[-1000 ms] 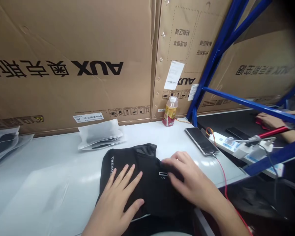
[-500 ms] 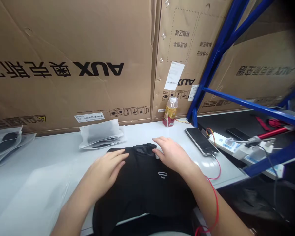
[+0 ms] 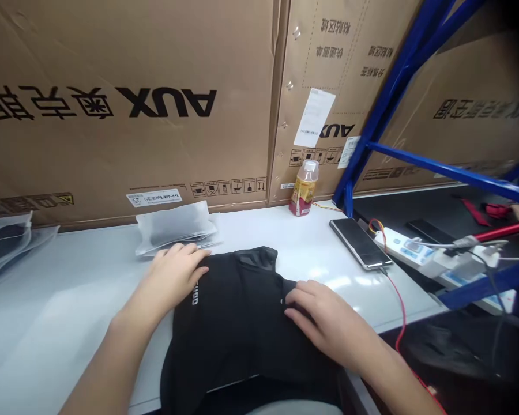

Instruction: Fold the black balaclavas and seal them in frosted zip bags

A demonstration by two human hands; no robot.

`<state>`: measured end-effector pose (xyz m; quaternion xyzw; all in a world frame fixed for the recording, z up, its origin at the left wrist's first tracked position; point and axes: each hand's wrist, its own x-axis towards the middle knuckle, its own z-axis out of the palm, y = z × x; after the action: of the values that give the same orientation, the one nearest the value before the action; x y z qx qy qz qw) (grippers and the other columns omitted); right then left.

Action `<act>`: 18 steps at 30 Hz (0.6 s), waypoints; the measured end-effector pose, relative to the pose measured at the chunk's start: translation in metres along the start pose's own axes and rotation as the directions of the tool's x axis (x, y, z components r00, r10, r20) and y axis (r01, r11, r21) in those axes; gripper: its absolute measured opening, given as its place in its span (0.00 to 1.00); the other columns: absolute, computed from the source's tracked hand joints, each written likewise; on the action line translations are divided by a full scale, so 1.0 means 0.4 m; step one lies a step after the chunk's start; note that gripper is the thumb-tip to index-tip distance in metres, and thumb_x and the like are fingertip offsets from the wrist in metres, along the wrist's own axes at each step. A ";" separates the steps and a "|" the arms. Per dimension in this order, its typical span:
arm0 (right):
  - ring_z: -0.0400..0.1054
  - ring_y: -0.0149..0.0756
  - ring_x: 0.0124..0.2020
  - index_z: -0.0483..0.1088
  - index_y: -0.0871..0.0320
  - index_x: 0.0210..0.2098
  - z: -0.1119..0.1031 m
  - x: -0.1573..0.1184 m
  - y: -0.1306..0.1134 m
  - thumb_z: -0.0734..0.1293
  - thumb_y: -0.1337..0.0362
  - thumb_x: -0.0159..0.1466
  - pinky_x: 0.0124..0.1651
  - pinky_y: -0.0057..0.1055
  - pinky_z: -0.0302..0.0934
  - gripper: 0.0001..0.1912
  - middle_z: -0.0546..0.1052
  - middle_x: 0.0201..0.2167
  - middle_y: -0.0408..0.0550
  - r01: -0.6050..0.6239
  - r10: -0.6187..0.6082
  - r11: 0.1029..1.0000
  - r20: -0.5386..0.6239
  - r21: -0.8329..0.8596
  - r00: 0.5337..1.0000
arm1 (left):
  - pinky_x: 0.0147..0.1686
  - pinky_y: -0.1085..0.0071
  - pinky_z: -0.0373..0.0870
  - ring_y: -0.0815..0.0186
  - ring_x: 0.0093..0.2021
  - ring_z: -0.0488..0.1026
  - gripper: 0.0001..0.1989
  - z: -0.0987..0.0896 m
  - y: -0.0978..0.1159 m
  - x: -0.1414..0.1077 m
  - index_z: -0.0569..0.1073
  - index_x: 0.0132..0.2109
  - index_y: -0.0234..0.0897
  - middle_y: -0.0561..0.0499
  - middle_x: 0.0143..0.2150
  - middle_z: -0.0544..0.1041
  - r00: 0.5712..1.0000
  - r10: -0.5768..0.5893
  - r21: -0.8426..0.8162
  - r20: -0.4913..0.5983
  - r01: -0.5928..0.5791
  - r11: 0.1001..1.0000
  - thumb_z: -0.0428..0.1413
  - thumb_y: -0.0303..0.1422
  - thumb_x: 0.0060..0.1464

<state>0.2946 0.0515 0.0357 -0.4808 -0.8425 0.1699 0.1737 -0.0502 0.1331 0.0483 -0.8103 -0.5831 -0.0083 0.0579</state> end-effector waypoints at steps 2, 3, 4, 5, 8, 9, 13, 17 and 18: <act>0.74 0.41 0.42 0.78 0.52 0.42 -0.025 0.011 0.005 0.63 0.65 0.75 0.46 0.36 0.68 0.10 0.80 0.39 0.46 0.042 -0.047 0.996 0.060 0.078 0.997 | 0.50 0.52 0.69 0.47 0.53 0.75 0.17 -0.003 -0.002 0.002 0.79 0.55 0.46 0.44 0.51 0.81 0.999 0.014 -0.003 -0.030 -0.014 1.000 0.48 0.38 0.68; 0.75 0.40 0.42 0.79 0.51 0.42 -0.038 0.025 0.007 0.63 0.65 0.75 0.47 0.35 0.68 0.11 0.80 0.39 0.45 0.047 -0.058 0.990 0.083 0.131 0.995 | 0.50 0.52 0.69 0.48 0.52 0.75 0.17 -0.005 -0.002 0.003 0.79 0.53 0.45 0.44 0.50 0.81 0.999 0.025 -0.006 -0.042 -0.025 1.000 0.47 0.37 0.68; 0.76 0.39 0.42 0.80 0.51 0.43 -0.051 0.043 0.010 0.63 0.64 0.75 0.47 0.35 0.69 0.12 0.81 0.39 0.45 0.045 -0.064 0.981 0.096 0.190 0.993 | 0.50 0.52 0.69 0.48 0.51 0.74 0.17 -0.007 -0.001 0.004 0.80 0.52 0.46 0.45 0.49 0.81 0.998 0.036 -0.010 -0.053 -0.036 0.999 0.47 0.36 0.68; 0.77 0.38 0.41 0.80 0.50 0.44 -0.063 0.065 0.013 0.63 0.64 0.75 0.47 0.34 0.70 0.12 0.82 0.40 0.44 0.035 -0.061 0.968 0.097 0.249 0.993 | 0.50 0.52 0.69 0.49 0.51 0.74 0.17 -0.008 0.001 0.004 0.80 0.51 0.46 0.45 0.48 0.81 0.997 0.046 -0.014 -0.065 -0.047 0.999 0.46 0.36 0.69; 0.78 0.36 0.37 0.80 0.51 0.44 -0.084 0.130 0.025 0.65 0.65 0.73 0.44 0.34 0.72 0.10 0.82 0.43 0.45 0.027 -0.061 0.940 0.088 0.339 0.994 | 0.50 0.53 0.69 0.51 0.50 0.75 0.17 -0.011 0.005 0.000 0.80 0.50 0.47 0.47 0.47 0.80 0.993 0.070 -0.028 -0.093 -0.073 0.997 0.46 0.36 0.69; 0.77 0.35 0.36 0.79 0.52 0.43 -0.085 0.149 0.029 0.67 0.66 0.71 0.42 0.32 0.72 0.08 0.82 0.42 0.44 0.037 -0.076 0.939 0.101 0.343 0.992 | 0.50 0.53 0.69 0.52 0.50 0.75 0.17 -0.011 0.005 -0.002 0.80 0.50 0.47 0.47 0.47 0.80 0.992 0.075 -0.034 -0.100 -0.079 0.996 0.46 0.36 0.70; 0.76 0.35 0.40 0.77 0.51 0.45 -0.065 0.203 0.038 0.76 0.66 0.63 0.41 0.30 0.72 0.11 0.80 0.44 0.42 0.071 -0.107 0.955 0.112 0.288 0.988 | 0.50 0.55 0.70 0.54 0.49 0.76 0.16 -0.004 -0.002 -0.007 0.80 0.49 0.47 0.47 0.46 0.81 0.989 0.082 -0.061 -0.121 -0.090 0.994 0.47 0.35 0.70; 0.72 0.43 0.53 0.71 0.55 0.58 -0.017 0.243 0.041 0.70 0.61 0.71 0.55 0.41 0.68 0.17 0.75 0.55 0.53 -0.003 0.015 0.989 -0.083 0.149 0.996 | 0.49 0.57 0.71 0.55 0.48 0.77 0.16 0.003 -0.007 -0.002 0.81 0.46 0.46 0.49 0.45 0.81 0.986 0.105 -0.092 -0.131 -0.118 0.989 0.47 0.34 0.69; 0.70 0.45 0.54 0.71 0.55 0.58 -0.006 0.251 0.040 0.67 0.62 0.72 0.57 0.43 0.66 0.15 0.75 0.54 0.53 -0.016 0.030 0.994 -0.122 0.113 0.992 | 0.50 0.56 0.71 0.55 0.48 0.77 0.17 0.000 -0.006 -0.002 0.81 0.45 0.45 0.50 0.44 0.81 0.984 0.115 -0.095 -0.135 -0.129 0.987 0.46 0.34 0.69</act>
<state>0.2600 0.1466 0.0435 -0.4896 -0.8138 0.1886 0.2499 -0.0527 0.1330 0.0482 -0.8441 -0.5262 -0.0875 0.0538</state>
